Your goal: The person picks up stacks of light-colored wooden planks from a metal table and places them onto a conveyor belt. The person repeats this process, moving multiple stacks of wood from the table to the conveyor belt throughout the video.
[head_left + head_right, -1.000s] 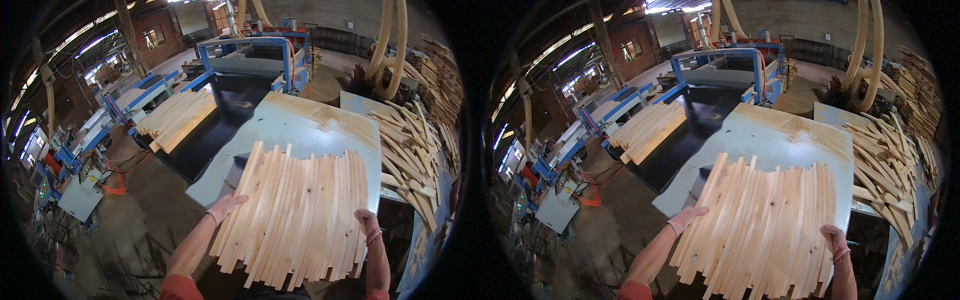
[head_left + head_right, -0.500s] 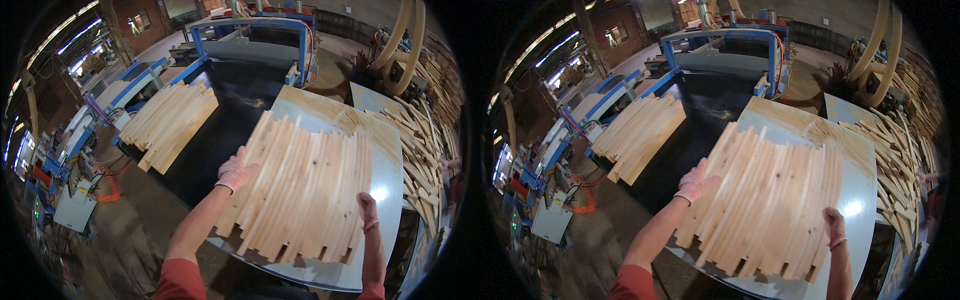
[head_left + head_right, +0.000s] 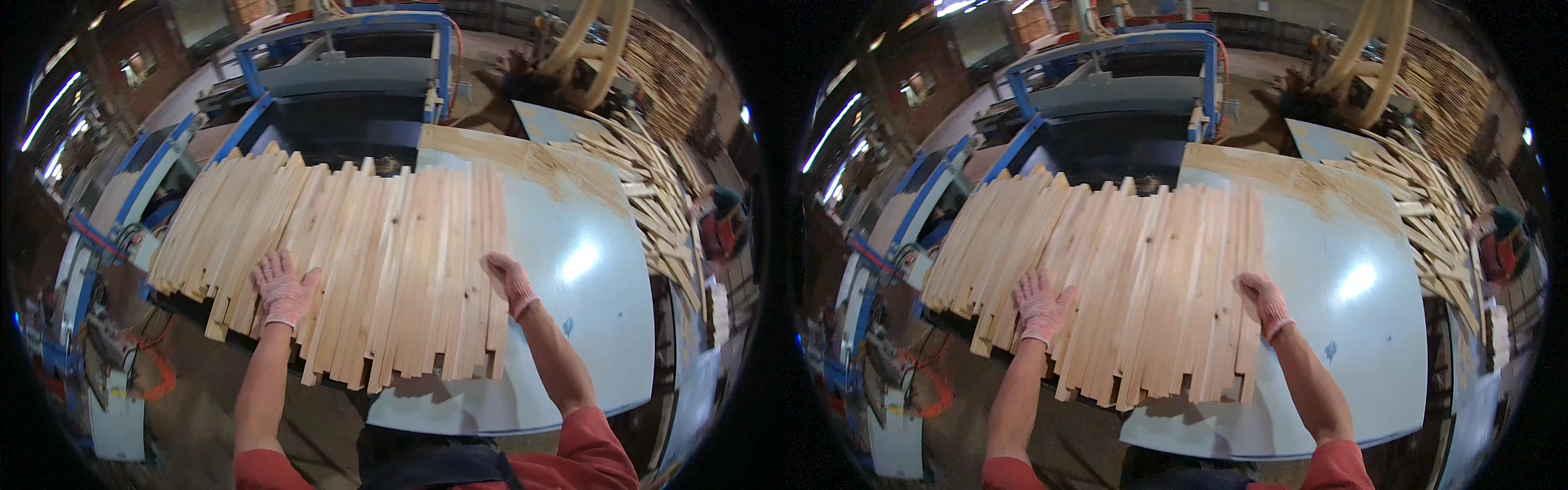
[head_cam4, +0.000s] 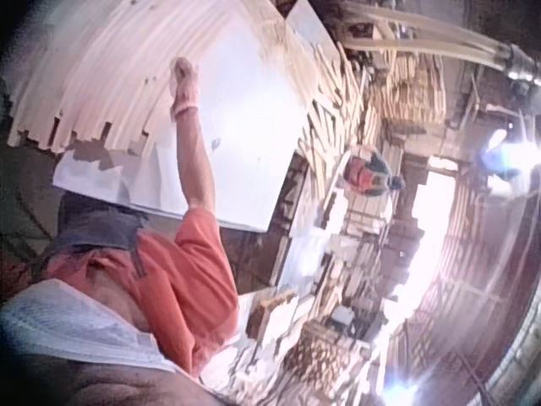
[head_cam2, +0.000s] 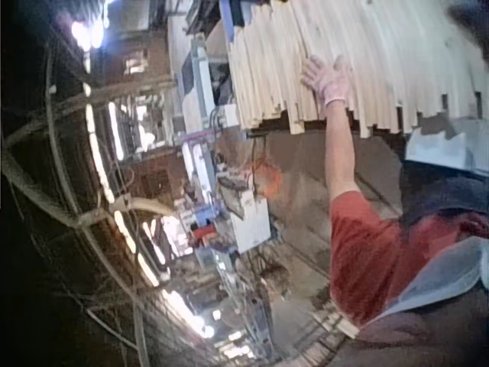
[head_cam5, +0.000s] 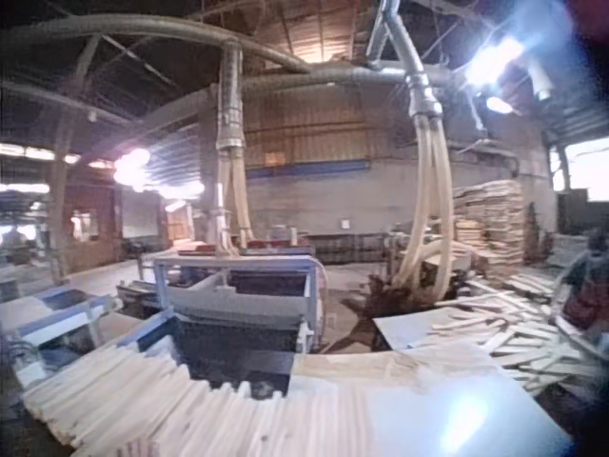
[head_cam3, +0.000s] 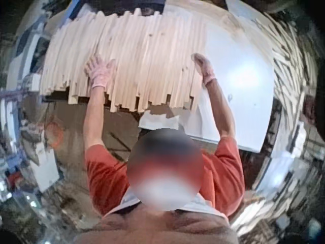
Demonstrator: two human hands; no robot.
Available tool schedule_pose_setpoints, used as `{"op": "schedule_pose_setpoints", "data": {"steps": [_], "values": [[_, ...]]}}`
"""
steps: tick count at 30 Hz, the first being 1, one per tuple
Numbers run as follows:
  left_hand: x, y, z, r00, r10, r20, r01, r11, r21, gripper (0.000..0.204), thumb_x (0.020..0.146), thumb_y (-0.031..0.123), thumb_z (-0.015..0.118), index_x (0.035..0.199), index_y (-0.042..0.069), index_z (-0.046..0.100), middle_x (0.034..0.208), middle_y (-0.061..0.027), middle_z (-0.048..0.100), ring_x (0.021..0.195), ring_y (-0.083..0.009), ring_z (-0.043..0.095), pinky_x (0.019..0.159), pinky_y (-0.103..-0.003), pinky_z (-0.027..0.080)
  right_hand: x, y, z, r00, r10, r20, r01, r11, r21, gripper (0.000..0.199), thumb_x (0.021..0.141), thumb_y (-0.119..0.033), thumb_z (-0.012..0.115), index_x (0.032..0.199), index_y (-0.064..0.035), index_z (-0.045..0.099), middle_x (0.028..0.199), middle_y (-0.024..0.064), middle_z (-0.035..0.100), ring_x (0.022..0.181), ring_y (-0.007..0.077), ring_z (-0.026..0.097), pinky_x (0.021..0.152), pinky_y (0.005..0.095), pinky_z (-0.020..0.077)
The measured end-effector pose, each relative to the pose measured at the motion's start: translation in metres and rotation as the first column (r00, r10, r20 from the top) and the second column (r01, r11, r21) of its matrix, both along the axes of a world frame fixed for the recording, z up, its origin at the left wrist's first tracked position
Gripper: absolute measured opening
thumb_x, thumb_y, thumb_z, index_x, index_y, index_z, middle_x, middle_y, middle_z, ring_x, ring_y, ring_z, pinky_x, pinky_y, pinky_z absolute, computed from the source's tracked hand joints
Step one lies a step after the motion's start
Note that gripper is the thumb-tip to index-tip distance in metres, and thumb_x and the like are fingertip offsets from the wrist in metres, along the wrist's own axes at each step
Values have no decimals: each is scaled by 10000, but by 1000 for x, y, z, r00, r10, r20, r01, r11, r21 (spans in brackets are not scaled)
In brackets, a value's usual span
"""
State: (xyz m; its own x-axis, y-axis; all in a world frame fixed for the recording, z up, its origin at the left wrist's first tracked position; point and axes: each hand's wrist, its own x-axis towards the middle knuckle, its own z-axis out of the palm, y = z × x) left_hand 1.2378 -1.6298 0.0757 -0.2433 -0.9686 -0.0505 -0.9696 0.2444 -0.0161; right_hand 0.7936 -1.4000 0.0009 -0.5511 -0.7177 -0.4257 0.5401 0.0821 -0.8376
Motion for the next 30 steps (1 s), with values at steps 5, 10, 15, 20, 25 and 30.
{"op": "schedule_pose_setpoints", "data": {"steps": [5,10,15,20,25,30], "values": [[12,-12,10,999,11,-43,-10,1000,14,1041,1021,738,441,1712,3,183,1775,-288,143,1649,-449,109,1331,-585,33,22,-21,31,998,-26,-59,34,990,134,417,997,-379,713,1236,-40,752,1169,71,776,1026,204,722,925,363,566],[20,-11,10,981,-164,-104,175,979,106,998,1029,736,427,1723,55,200,1778,-282,141,1655,-437,98,1333,-581,30,52,-6,88,703,442,-557,142,681,719,701,977,-613,641,1270,15,740,1209,209,768,1095,343,730,1012,468,549],[-21,36,6,838,-486,-246,510,859,38,895,1035,689,453,1726,152,267,1794,-205,172,1666,-410,89,1330,-590,-13,100,-21,108,460,498,-735,452,581,677,860,926,-582,633,1554,-8,506,1467,251,623,1333,433,602,1136,487,471],[-53,71,-6,705,-675,-219,671,734,-103,727,1047,527,504,1640,113,425,1715,-144,376,1590,-382,289,1313,-585,127,149,-86,120,-26,464,-885,289,851,438,892,952,-578,674,1584,15,464,1597,266,498,1514,400,437,1268,464,336],[-50,74,-2,678,-721,-142,699,692,-178,636,1023,414,538,1570,89,520,1664,-146,453,1544,-376,369,1294,-595,179,195,-147,108,-78,603,-794,276,778,564,697,993,-487,614,1555,-87,518,1608,225,480,1556,428,371,1275,642,203],[-58,78,4,674,-731,-108,706,680,-197,659,1015,421,558,1590,106,488,1636,-166,478,1535,-375,382,1290,-590,190,186,-148,97,-57,518,-853,325,818,475,628,998,-412,595,1540,-100,536,1614,214,482,1557,413,374,1271,657,195]]}}
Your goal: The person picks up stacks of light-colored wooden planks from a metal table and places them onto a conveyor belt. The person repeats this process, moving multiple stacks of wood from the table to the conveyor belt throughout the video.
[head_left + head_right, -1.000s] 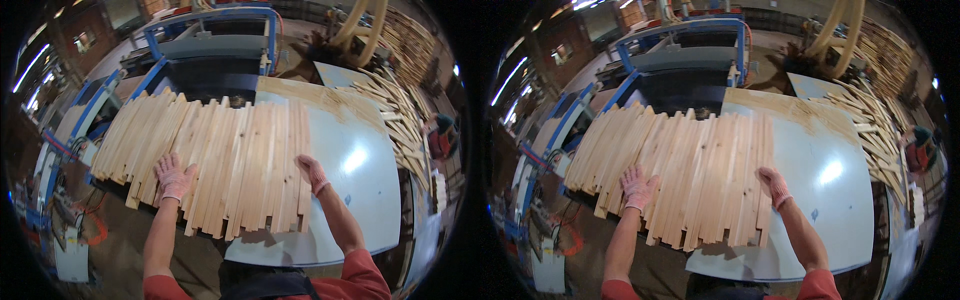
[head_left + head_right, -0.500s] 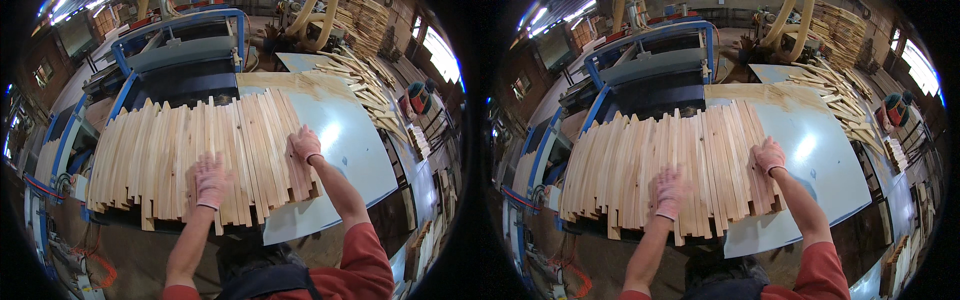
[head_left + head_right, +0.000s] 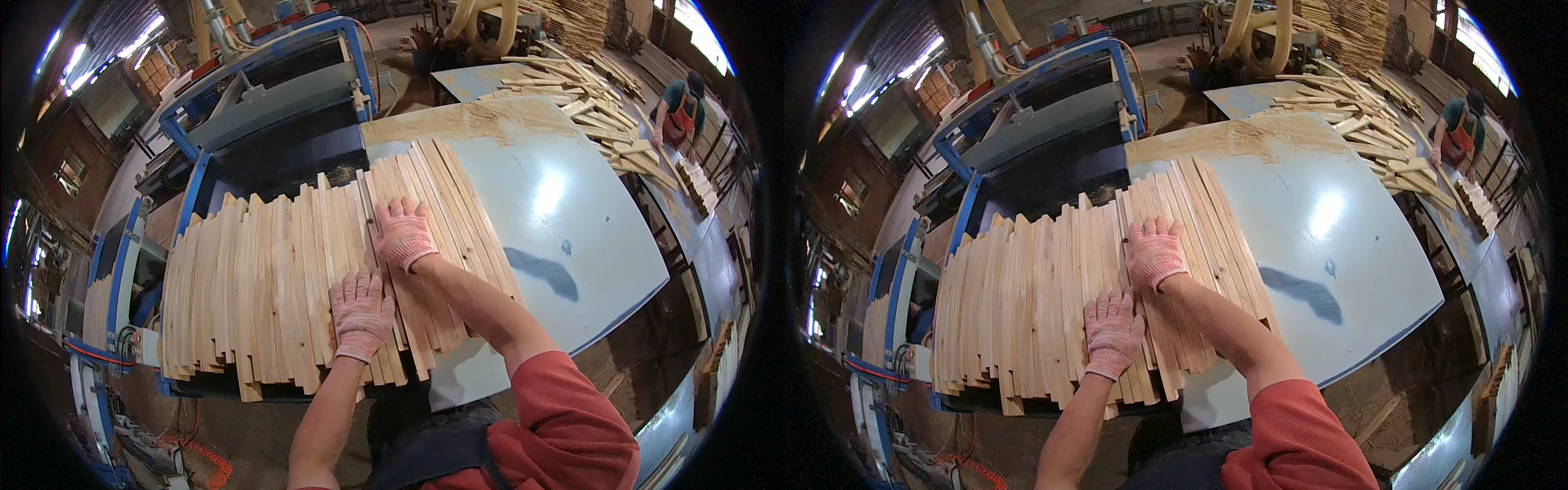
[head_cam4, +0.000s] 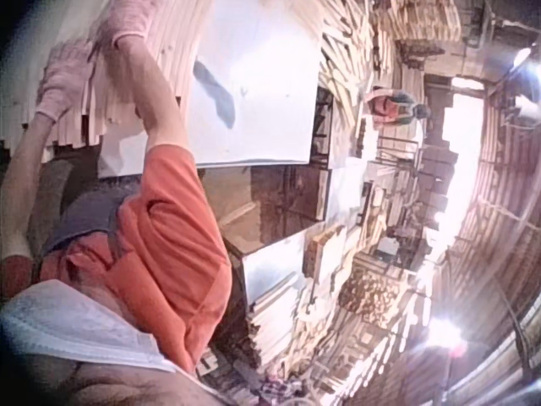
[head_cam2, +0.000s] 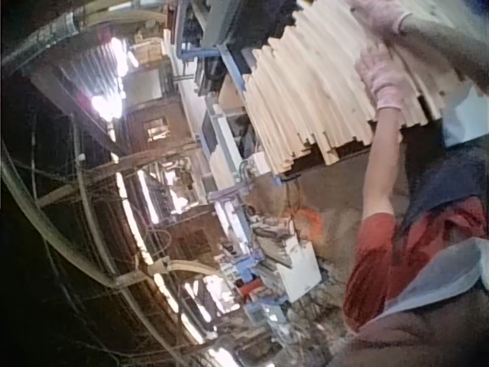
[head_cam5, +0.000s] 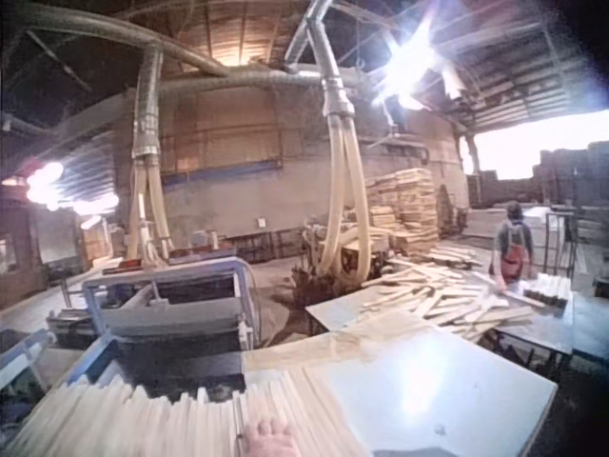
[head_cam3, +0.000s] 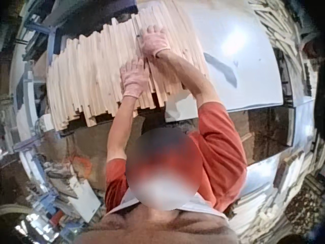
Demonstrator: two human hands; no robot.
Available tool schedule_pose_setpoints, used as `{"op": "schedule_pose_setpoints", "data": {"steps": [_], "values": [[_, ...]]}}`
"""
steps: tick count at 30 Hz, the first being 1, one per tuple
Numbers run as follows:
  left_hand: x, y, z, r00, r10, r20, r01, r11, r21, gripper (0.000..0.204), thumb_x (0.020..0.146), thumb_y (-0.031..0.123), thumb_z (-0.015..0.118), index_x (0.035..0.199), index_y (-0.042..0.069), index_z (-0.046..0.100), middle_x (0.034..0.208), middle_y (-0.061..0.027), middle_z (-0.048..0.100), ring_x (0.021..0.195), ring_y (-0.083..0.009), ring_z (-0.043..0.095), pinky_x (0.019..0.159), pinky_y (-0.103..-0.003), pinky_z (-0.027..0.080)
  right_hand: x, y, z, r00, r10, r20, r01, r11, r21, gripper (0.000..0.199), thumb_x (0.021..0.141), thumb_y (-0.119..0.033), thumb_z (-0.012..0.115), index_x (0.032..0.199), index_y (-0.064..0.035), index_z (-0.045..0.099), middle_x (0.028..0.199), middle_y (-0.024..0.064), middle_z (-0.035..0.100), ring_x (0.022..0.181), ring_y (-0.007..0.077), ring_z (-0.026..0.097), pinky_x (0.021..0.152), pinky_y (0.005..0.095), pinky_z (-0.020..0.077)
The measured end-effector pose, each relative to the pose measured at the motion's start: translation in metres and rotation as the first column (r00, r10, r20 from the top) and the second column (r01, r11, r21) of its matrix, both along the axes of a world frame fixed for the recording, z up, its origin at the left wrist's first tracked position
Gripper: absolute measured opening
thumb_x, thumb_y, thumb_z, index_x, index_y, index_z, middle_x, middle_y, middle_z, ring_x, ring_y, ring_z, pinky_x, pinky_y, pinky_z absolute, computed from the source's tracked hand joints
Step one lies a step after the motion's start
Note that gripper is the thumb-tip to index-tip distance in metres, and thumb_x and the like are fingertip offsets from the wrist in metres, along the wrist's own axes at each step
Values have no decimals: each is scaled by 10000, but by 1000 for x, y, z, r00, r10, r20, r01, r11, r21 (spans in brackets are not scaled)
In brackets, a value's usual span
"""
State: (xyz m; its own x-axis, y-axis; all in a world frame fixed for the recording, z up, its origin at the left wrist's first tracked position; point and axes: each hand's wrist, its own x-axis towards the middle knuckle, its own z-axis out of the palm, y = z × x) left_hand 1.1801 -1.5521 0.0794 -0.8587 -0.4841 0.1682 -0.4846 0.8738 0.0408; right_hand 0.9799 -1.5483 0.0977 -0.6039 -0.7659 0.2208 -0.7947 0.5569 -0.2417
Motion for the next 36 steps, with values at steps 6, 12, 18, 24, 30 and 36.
{"op": "schedule_pose_setpoints", "data": {"steps": [6,12,18,24,30,36], "values": [[3,-2,-5,1000,-13,-18,13,1000,-10,689,1035,461,554,1626,124,445,1644,-164,470,1539,-388,377,1295,-581,192,-24,33,-3,998,42,54,-44,999,29,708,938,-390,689,1561,-96,524,1611,190,498,1565,377,371,1284,613,204],[1,-2,-2,1000,13,20,-14,998,57,710,1028,454,583,1629,101,447,1654,-178,461,1556,-400,359,1306,-585,174,-38,53,2,997,78,24,-79,996,39,698,927,-421,704,1524,-92,554,1597,170,517,1561,359,378,1273,593,232],[55,-26,13,964,-48,-261,108,969,222,710,988,372,682,1578,25,496,1606,-231,506,1510,-422,435,1303,-532,257,-13,52,28,997,65,38,-65,998,17,800,927,-412,726,1598,-63,465,1618,213,495,1512,420,424,1260,544,307],[221,-128,10,895,152,-420,-63,974,218,665,931,285,745,1501,-1,556,1542,-250,557,1462,-441,485,1235,-542,372,63,53,52,917,83,391,-33,991,-133,814,940,-423,713,1604,-45,432,1434,268,632,1297,437,621,1089,489,508],[442,-272,26,699,662,-271,-677,734,49,866,952,366,731,1649,24,347,1657,-261,415,1555,-444,353,1299,-531,265,107,44,32,790,-77,608,175,979,-104,567,949,-414,702,1367,-61,550,1119,276,700,1118,447,681,962,514,513],[558,-386,76,440,896,-62,-898,437,-50,976,961,462,697,1700,43,217,1747,-226,274,1607,-412,257,1332,-501,183,111,42,-14,697,6,717,246,937,-247,599,988,-365,706,1444,-14,539,1284,220,663,1213,352,631,1065,422,472]]}}
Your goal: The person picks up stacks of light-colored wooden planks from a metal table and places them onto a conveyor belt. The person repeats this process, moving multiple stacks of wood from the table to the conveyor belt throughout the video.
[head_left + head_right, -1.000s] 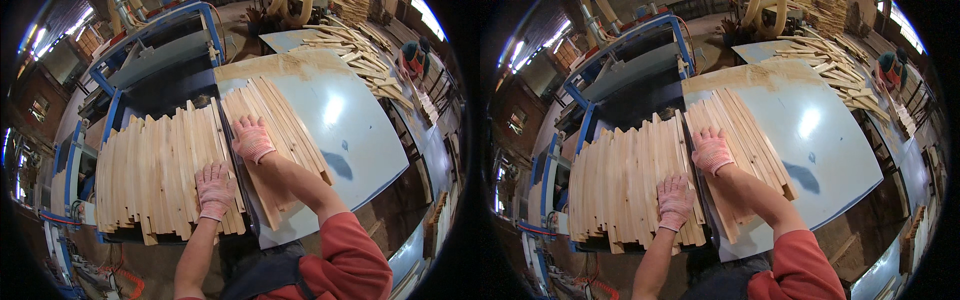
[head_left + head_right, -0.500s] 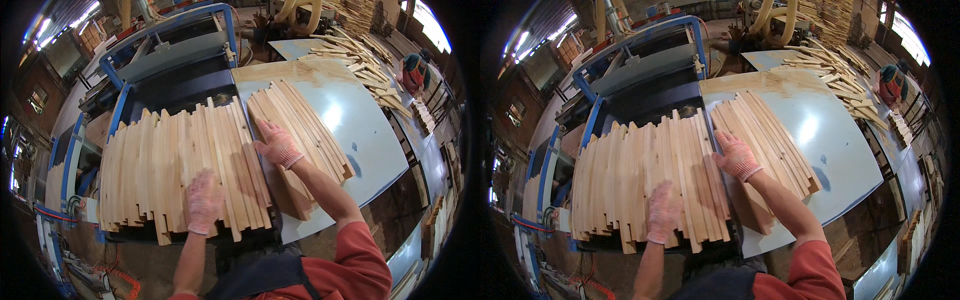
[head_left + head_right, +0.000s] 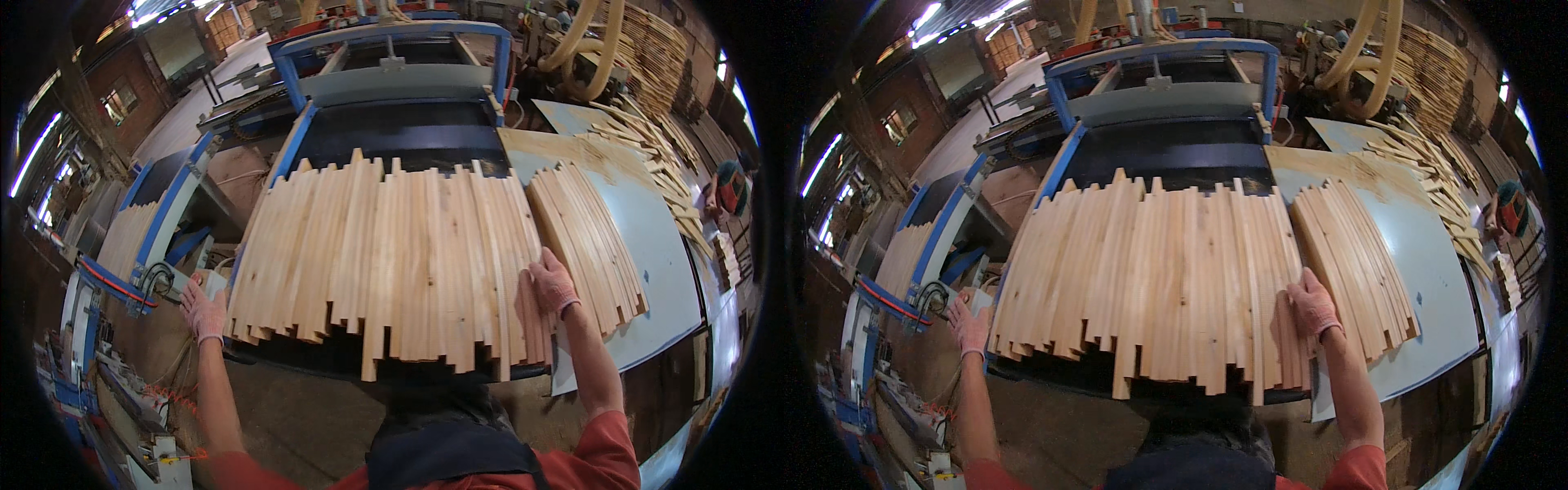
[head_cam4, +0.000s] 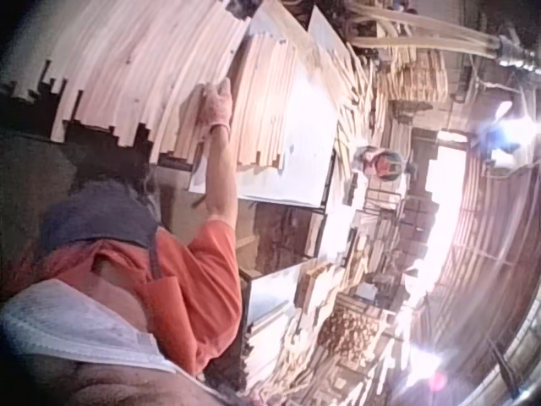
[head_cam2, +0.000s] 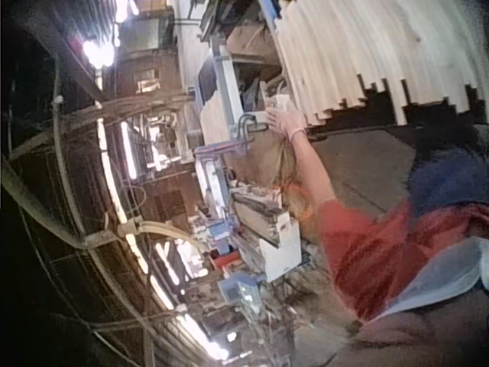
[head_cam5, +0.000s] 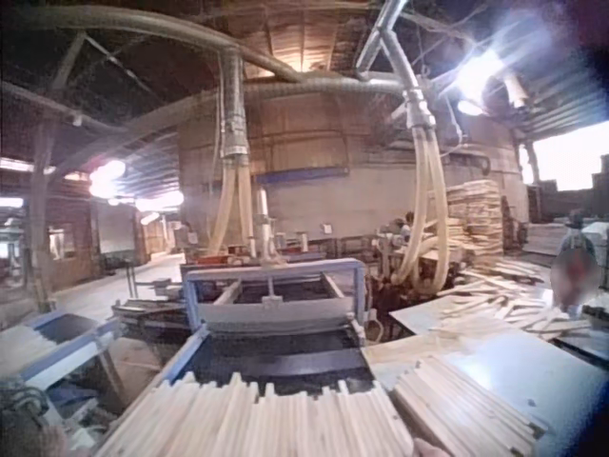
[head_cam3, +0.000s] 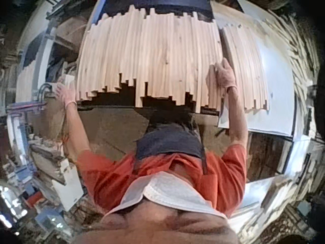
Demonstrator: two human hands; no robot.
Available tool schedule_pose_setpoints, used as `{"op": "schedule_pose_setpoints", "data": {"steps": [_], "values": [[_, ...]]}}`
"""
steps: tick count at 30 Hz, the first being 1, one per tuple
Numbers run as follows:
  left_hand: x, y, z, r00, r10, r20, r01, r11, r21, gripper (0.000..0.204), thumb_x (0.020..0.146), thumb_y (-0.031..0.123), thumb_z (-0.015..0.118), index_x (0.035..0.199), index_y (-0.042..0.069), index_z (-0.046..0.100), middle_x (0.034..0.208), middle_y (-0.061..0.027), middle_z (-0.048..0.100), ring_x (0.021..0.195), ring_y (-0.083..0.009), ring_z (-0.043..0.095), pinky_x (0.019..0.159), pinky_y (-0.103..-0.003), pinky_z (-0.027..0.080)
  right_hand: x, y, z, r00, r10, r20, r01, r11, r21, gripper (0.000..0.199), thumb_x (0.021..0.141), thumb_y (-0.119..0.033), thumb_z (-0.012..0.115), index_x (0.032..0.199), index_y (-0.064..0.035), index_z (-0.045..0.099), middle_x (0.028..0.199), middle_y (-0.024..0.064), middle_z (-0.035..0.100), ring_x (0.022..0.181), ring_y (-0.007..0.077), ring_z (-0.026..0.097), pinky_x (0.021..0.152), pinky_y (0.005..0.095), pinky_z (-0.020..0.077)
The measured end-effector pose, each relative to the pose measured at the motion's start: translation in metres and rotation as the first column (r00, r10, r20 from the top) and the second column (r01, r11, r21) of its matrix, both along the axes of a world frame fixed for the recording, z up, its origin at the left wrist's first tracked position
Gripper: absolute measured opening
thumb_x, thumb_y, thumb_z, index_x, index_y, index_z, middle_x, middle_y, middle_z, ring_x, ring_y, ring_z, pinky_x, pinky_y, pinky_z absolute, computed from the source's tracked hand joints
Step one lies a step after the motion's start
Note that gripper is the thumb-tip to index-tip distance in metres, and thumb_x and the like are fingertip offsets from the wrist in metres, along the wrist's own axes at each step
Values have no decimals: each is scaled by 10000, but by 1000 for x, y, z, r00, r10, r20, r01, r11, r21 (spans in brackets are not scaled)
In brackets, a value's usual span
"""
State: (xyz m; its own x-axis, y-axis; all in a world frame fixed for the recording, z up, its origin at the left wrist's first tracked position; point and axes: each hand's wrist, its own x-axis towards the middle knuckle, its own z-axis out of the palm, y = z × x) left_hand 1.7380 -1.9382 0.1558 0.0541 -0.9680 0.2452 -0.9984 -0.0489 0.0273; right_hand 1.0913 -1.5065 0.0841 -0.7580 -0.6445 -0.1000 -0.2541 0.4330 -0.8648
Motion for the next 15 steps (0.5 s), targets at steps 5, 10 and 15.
{"op": "schedule_pose_setpoints", "data": {"steps": [5,10,15], "values": [[15,-25,10,997,-22,-75,23,1000,18,1026,958,498,688,1713,32,174,1753,-211,285,1614,-390,261,1333,-488,188,10,-13,4,924,-197,327,237,968,-85,788,1049,-243,662,1678,50,287,1721,249,354,1584,335,373,1284,400,315],[28,-25,-1,981,-97,-171,94,995,-27,984,975,410,705,1708,2,190,1737,-220,324,1607,-397,288,1333,-499,181,8,-16,2,918,-47,395,208,903,-376,169,1040,-207,690,1053,-66,599,953,-32,522,888,108,486,795,317,446],[17,10,5,669,-344,-659,285,937,-200,782,1044,326,648,1663,-21,320,1657,-212,434,1526,-324,428,1263,-462,328,-29,-22,-13,999,34,15,-32,996,-88,334,1046,-322,682,1214,-50,583,1076,55,519,1061,207,536,962,378,459]]}}
